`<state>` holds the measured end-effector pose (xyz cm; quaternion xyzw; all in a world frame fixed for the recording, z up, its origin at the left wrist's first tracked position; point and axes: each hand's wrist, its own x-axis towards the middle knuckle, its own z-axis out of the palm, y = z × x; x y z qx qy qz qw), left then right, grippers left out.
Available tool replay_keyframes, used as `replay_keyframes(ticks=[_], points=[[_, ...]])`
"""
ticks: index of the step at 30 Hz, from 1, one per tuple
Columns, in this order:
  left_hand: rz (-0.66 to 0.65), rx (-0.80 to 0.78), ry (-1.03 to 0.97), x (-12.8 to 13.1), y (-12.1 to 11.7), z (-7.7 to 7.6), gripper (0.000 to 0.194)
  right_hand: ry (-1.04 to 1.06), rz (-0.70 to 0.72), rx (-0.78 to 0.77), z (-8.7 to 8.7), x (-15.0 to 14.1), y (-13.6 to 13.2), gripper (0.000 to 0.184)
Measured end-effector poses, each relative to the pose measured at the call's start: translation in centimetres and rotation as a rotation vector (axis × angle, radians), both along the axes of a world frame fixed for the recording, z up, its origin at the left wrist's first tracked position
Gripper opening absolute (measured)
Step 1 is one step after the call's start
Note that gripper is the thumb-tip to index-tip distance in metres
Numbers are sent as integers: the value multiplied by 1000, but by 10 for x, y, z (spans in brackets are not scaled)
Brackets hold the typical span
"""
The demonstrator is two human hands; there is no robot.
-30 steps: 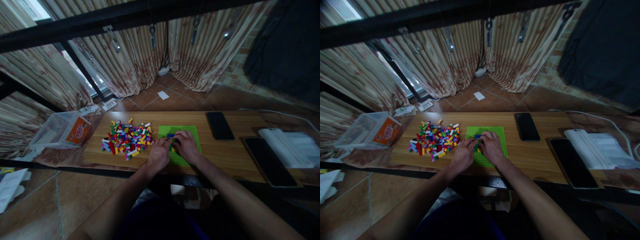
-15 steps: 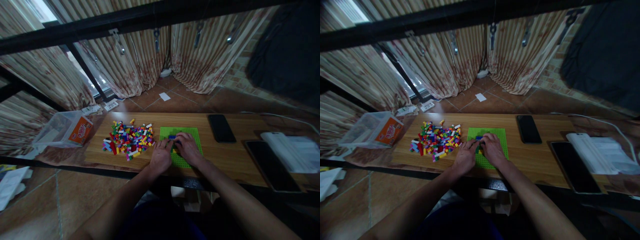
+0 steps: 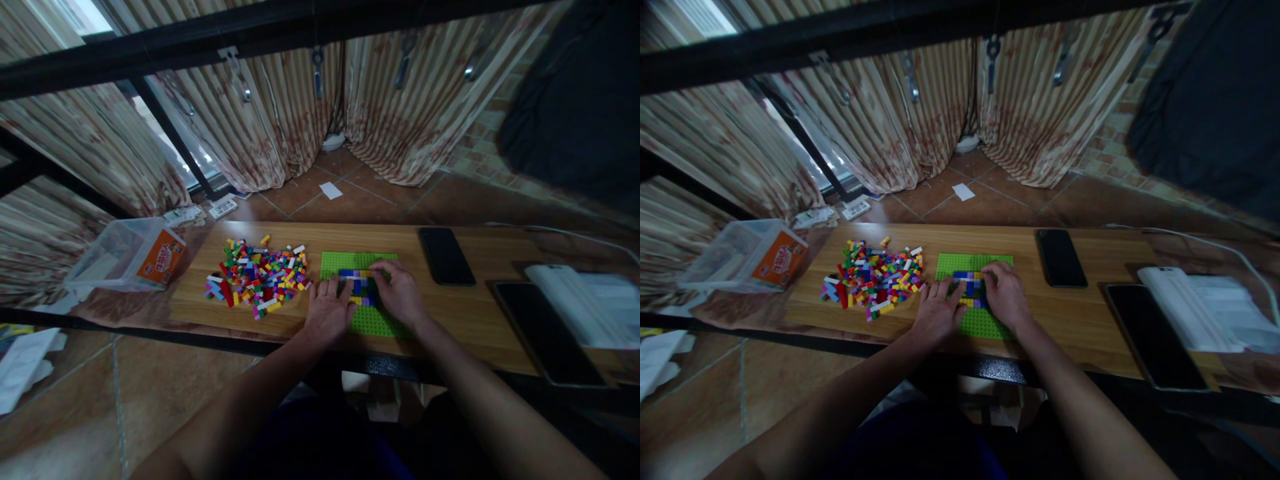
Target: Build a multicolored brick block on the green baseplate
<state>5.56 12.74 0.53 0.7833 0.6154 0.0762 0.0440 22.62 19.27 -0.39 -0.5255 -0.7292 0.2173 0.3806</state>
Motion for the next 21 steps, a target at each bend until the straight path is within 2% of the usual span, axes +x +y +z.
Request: replay_keyframes(ticks=[7, 13, 21], points=[[-32, 5, -5, 1, 5, 3, 45, -38, -7, -45, -2, 0, -8, 20], [-33, 13, -11, 5, 5, 6, 42, -84, 26, -13, -9, 4, -13, 22], [2, 62, -74, 5, -7, 4, 56, -205, 55, 38, -24, 26, -21, 25]])
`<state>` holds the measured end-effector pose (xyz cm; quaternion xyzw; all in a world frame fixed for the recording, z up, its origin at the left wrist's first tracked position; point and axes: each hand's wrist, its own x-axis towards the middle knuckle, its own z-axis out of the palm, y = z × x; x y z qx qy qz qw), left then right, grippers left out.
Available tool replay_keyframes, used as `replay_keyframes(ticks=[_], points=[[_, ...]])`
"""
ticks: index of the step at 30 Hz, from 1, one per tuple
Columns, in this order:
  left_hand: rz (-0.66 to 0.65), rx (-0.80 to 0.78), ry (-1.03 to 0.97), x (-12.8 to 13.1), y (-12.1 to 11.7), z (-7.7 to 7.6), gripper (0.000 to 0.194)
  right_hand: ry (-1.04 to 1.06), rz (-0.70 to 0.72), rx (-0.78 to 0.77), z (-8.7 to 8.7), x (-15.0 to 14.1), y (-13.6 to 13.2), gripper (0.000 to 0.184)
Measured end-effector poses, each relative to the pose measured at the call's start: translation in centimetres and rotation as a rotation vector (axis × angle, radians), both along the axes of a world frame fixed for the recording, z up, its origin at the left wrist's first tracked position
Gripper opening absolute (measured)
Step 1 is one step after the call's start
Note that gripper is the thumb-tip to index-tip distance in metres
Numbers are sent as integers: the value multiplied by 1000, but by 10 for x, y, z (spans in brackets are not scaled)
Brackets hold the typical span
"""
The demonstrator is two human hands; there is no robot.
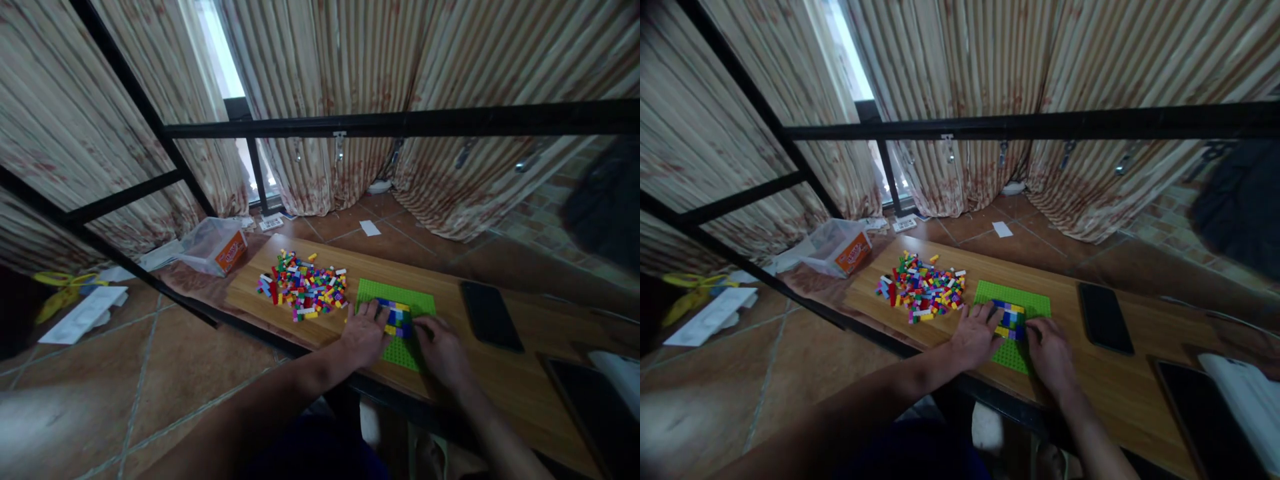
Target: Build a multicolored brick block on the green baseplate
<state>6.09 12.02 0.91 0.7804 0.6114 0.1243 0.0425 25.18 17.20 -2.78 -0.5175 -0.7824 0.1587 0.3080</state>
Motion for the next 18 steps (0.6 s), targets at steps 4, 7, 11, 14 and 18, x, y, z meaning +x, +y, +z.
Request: replay_keyframes(ticks=[4, 7, 11, 14, 18], points=[[-6, 24, -78, -15, -17, 6, 57, -71, 42, 46, -5, 9, -3, 25], [45, 39, -139, -46, -35, 10, 50, -96, 61, 81, -10, 14, -4, 26], [230, 92, -250, -102, -60, 11, 37, -123, 77, 101, -16, 18, -2, 28], [442, 148, -311, -137, -72, 7, 26, -137, 87, 112, -19, 20, 0, 29], [620, 132, -338, -159, -79, 3, 21, -139, 72, 111, -23, 20, 3, 30]])
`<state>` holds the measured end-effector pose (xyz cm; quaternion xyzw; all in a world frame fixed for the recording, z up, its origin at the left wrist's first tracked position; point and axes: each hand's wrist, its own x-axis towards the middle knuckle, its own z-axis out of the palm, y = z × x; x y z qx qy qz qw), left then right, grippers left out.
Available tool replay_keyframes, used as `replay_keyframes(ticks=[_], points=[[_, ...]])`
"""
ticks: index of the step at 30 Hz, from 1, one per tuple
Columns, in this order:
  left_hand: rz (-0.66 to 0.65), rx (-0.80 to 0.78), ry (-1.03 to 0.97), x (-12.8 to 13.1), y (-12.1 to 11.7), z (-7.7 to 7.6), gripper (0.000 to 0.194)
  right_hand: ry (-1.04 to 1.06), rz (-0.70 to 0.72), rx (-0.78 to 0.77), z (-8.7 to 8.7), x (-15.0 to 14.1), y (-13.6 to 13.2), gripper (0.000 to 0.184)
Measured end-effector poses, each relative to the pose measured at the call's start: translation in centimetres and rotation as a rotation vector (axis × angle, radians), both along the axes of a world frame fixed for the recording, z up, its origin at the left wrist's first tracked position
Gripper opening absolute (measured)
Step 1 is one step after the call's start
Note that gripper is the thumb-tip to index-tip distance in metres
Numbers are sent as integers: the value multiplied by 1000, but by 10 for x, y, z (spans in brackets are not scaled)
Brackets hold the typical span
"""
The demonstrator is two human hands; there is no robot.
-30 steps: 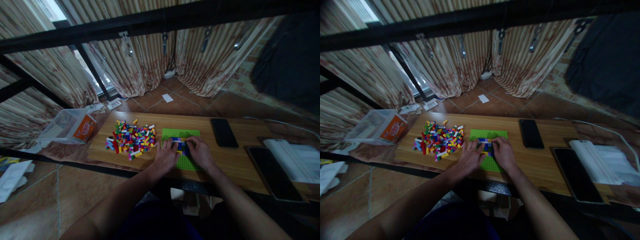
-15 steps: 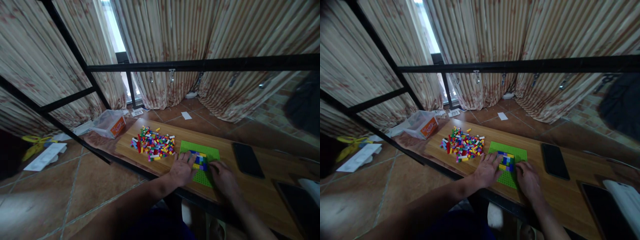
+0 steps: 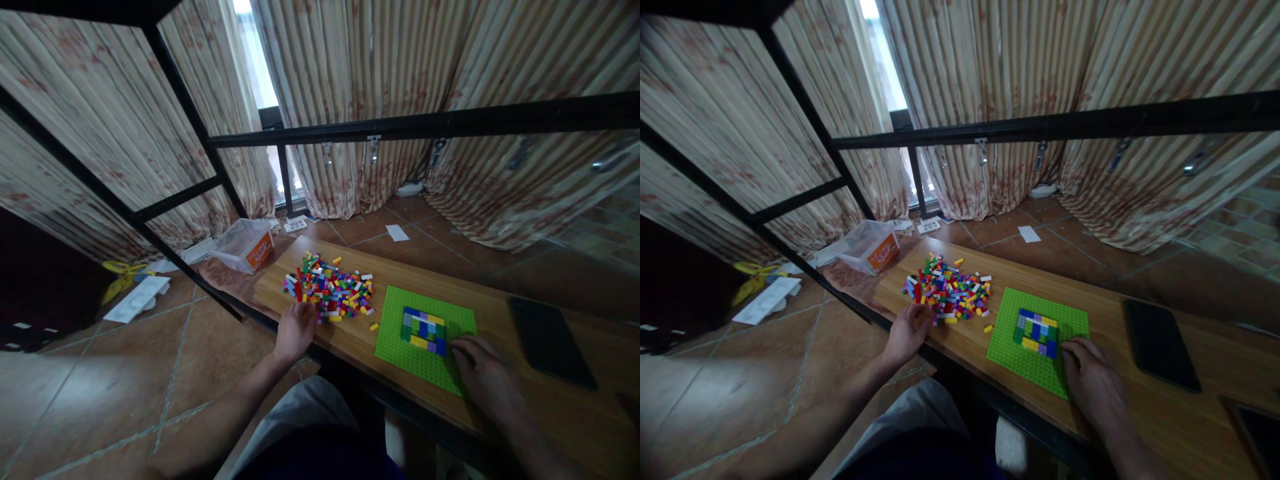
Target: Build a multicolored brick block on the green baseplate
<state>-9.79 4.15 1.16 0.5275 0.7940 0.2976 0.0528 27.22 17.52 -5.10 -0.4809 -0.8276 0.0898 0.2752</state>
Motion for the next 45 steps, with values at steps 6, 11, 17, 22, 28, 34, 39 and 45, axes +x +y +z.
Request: replay_keyframes(ticks=[6, 11, 17, 22, 28, 34, 39, 45], points=[[-35, -95, -1, 8, 2, -8, 45, 24, 3, 7, -6, 3, 1, 30], [3, -127, -28, 19, 10, -12, 41, 2, 7, 18, -7, 4, 0, 32], [-39, -95, -120, 37, 22, -14, 41, 8, -1, 20, -5, 2, 1, 30], [-175, -17, -184, 49, 30, -21, 40, 14, 5, 17, -4, 2, 1, 29], [-303, 69, -240, 50, 27, -25, 28, -2, 6, 47, -5, 2, 0, 29], [-95, 205, -193, 17, 33, -10, 23, -3, 18, 85, -5, 1, 0, 29], [21, 252, -157, -16, 39, -2, 26, -2, 14, 106, -5, 1, 0, 28], [-37, 217, -44, -15, 31, -11, 26, -7, 17, 84, -3, 0, 0, 27]])
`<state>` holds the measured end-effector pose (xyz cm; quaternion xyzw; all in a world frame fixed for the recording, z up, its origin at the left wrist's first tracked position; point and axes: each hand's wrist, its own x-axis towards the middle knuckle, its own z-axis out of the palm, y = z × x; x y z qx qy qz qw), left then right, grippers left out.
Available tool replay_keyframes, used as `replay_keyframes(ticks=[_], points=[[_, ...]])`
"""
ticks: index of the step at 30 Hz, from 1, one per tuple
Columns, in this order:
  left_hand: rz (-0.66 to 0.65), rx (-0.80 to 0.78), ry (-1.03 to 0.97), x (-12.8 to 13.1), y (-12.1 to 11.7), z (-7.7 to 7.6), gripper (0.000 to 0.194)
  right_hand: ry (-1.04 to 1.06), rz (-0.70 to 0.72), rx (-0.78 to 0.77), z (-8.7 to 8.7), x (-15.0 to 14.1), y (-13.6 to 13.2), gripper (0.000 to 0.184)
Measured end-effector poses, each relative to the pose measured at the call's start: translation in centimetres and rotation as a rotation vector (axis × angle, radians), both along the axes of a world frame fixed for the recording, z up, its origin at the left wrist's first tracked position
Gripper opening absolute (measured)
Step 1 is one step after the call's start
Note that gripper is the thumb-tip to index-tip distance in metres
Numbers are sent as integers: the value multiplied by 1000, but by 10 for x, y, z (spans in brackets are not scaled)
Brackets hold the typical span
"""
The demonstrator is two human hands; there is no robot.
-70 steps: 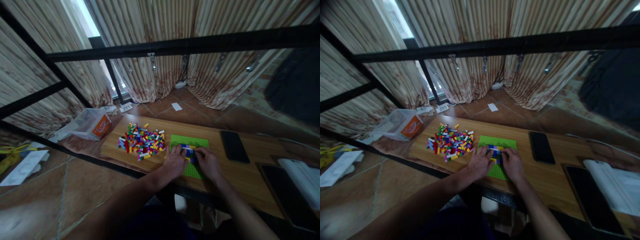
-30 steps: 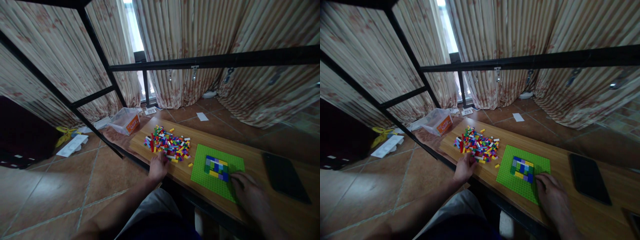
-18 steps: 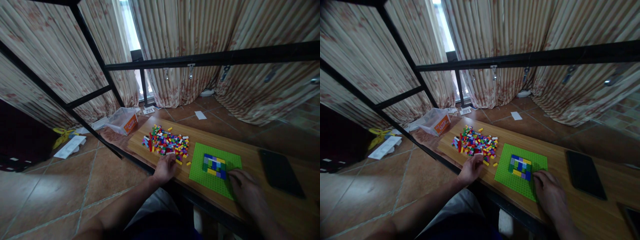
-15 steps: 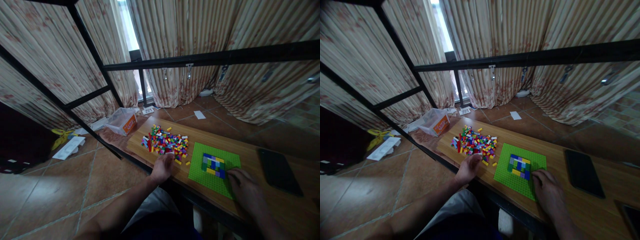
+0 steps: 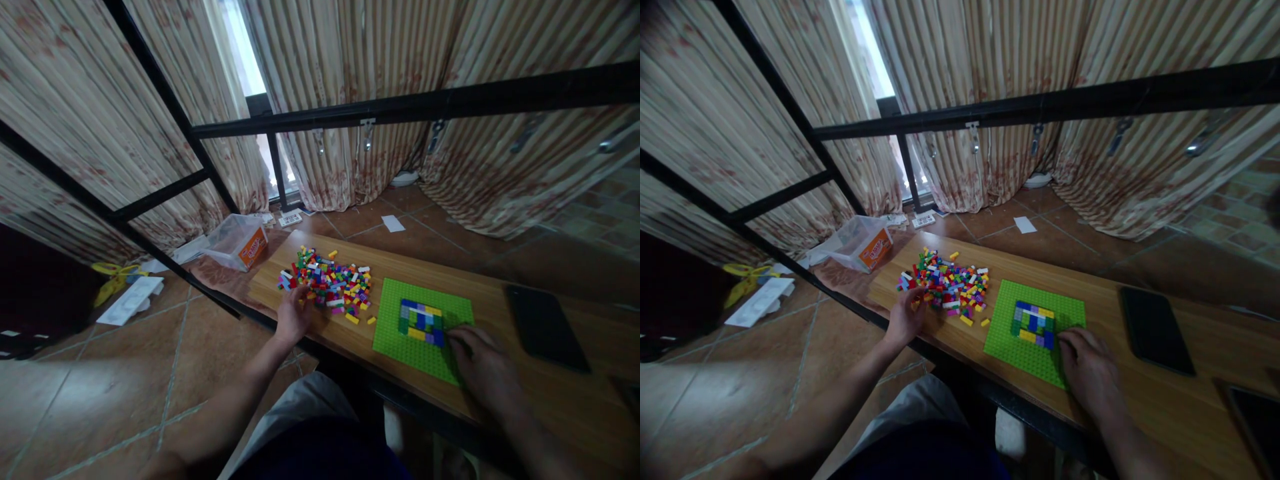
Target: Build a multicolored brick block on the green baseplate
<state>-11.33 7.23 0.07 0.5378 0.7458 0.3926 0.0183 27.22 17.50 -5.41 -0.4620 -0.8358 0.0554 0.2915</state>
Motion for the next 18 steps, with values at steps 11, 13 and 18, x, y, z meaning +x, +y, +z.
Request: replay_keyframes(ticks=[11, 13, 18], points=[[-161, -224, 374, 24, 17, 10, 45, 0, -12, 14, 4, -2, -2, 24], [-190, -277, 421, 24, 21, 11, 47, -1, -16, 11, 4, -3, -2, 24], [-213, -356, 526, 20, 31, 13, 40, 14, -8, -14, 9, -7, -3, 22]])
